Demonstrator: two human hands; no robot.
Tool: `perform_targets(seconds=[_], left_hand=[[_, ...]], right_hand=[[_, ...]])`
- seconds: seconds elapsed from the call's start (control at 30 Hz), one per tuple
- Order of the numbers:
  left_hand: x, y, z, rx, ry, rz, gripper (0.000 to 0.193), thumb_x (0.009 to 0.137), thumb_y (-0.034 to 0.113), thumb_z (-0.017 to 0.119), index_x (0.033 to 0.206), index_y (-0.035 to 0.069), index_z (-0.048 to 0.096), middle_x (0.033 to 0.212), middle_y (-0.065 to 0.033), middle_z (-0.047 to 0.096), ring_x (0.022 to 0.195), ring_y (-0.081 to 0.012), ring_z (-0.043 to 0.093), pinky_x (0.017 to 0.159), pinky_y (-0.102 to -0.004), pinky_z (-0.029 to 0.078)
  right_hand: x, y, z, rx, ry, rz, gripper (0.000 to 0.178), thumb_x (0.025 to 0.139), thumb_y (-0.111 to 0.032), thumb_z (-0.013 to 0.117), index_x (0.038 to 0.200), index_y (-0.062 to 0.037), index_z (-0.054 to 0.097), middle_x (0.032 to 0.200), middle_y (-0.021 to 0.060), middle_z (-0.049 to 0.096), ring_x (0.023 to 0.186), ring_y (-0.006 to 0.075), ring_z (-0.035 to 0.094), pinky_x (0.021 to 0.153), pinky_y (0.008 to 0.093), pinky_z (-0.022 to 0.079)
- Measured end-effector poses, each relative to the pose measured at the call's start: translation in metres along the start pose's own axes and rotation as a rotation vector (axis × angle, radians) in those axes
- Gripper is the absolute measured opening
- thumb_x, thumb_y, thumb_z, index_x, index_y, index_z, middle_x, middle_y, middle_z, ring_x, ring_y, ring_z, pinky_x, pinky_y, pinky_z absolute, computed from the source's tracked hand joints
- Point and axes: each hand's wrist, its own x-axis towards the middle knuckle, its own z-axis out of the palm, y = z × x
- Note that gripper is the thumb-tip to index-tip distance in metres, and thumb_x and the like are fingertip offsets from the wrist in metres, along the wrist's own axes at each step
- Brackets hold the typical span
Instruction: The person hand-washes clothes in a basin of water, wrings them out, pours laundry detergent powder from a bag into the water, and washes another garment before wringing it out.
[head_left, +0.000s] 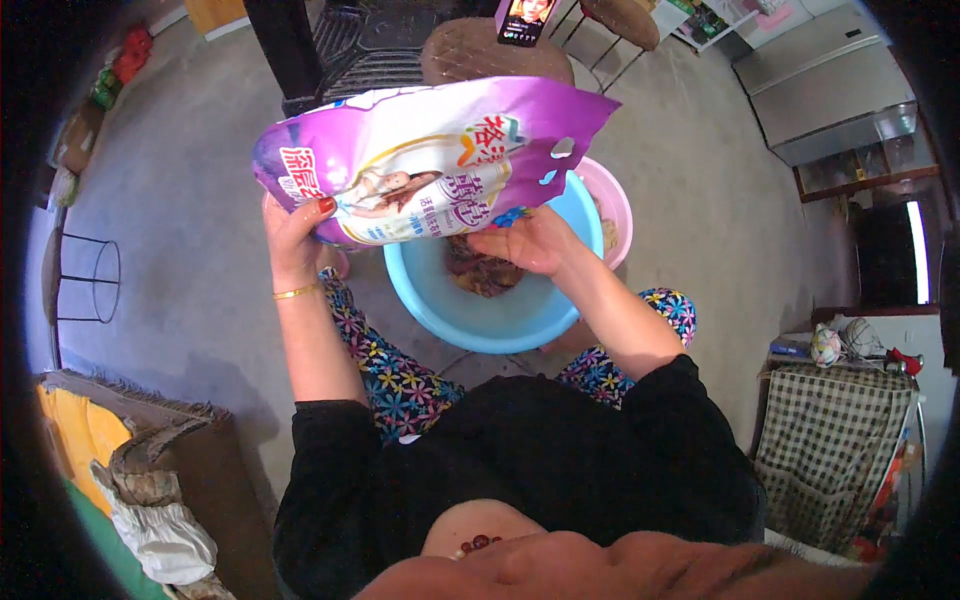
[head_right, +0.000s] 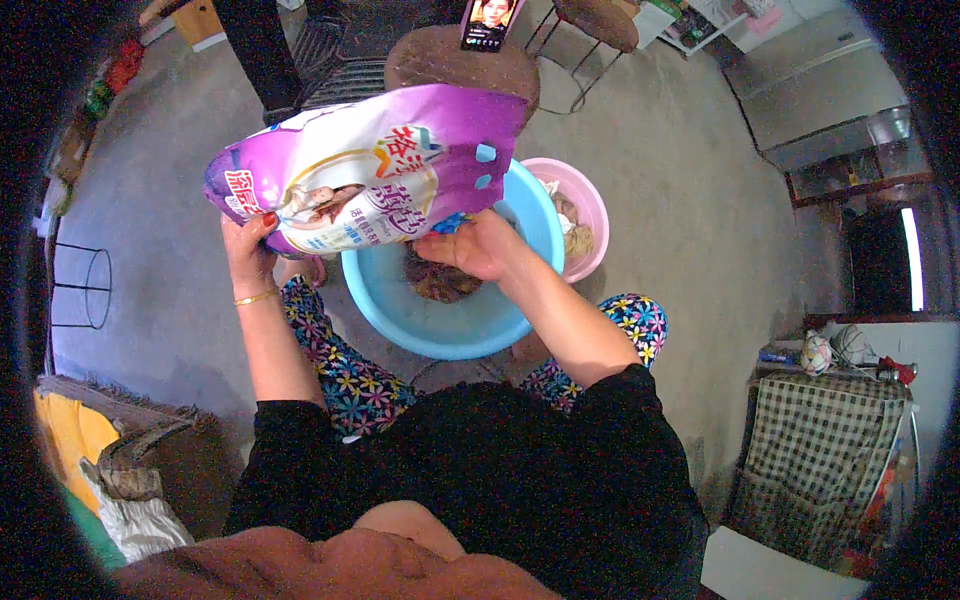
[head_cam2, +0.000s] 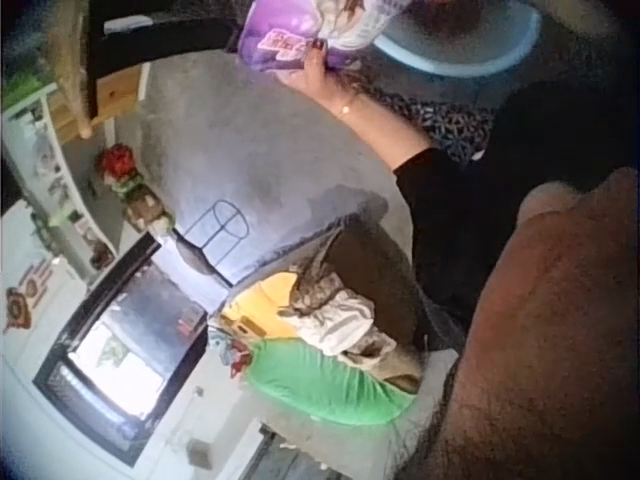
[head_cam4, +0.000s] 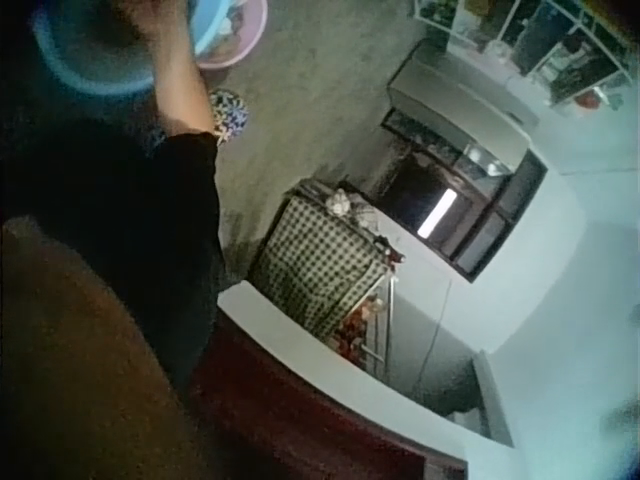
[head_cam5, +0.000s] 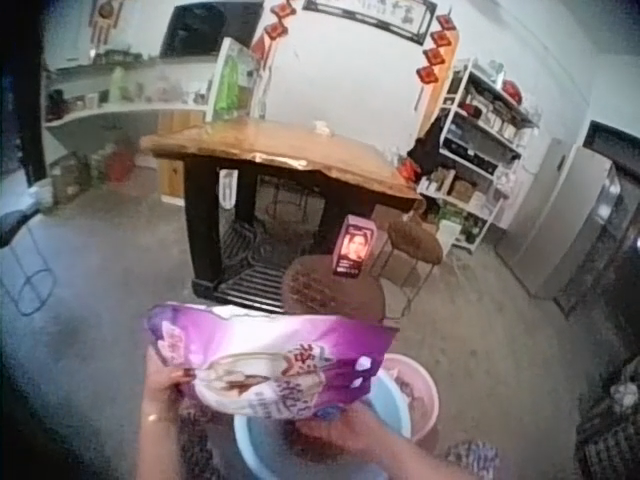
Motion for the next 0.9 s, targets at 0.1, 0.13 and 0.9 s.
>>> perform_targets(seconds=[0.1,0.13,0.9], left_hand=[[-0.003,0.01,0.01,0.134,-0.016,0.003,0.046,0.057,0.005,0.062,0.101,-0.003,0.051,0.091,-0.0063,0.059,0.082,-0.0148,0.057,0.075,-0.0255,0.045],[-0.003,0.009,0.01,0.134,-0.016,-0.001,0.046,0.057,0.005,0.062,0.101,-0.003,0.051,0.091,-0.0063,0.059,0.082,-0.0148,0.057,0.075,-0.0255,0.045],[0.001,0.0,0.006,0.187,-0.001,0.009,0.04,0.058,0.005,0.061,0.097,-0.002,0.053,0.087,-0.005,0.06,0.075,-0.013,0.056,0.071,-0.0253,0.044]], right_hand=[[0.003,0.005,-0.002,0.057,0.07,0.0,0.043,0.091,-0.031,0.036,0.122,-0.0007,0.038,0.118,0.0206,0.047,0.105,0.0356,0.05,0.088,0.0477,0.044],[0.005,0.007,-0.002,0.089,0.07,-0.039,0.039,0.091,-0.029,0.036,0.12,-0.0023,0.04,0.117,0.0185,0.047,0.105,0.0345,0.05,0.088,0.0493,0.042],[0.004,0.011,-0.001,0.127,0.181,-0.036,0.035,0.091,-0.033,0.038,0.117,-0.0104,0.044,0.114,0.0097,0.05,0.103,0.0262,0.051,0.082,0.0447,0.047]])
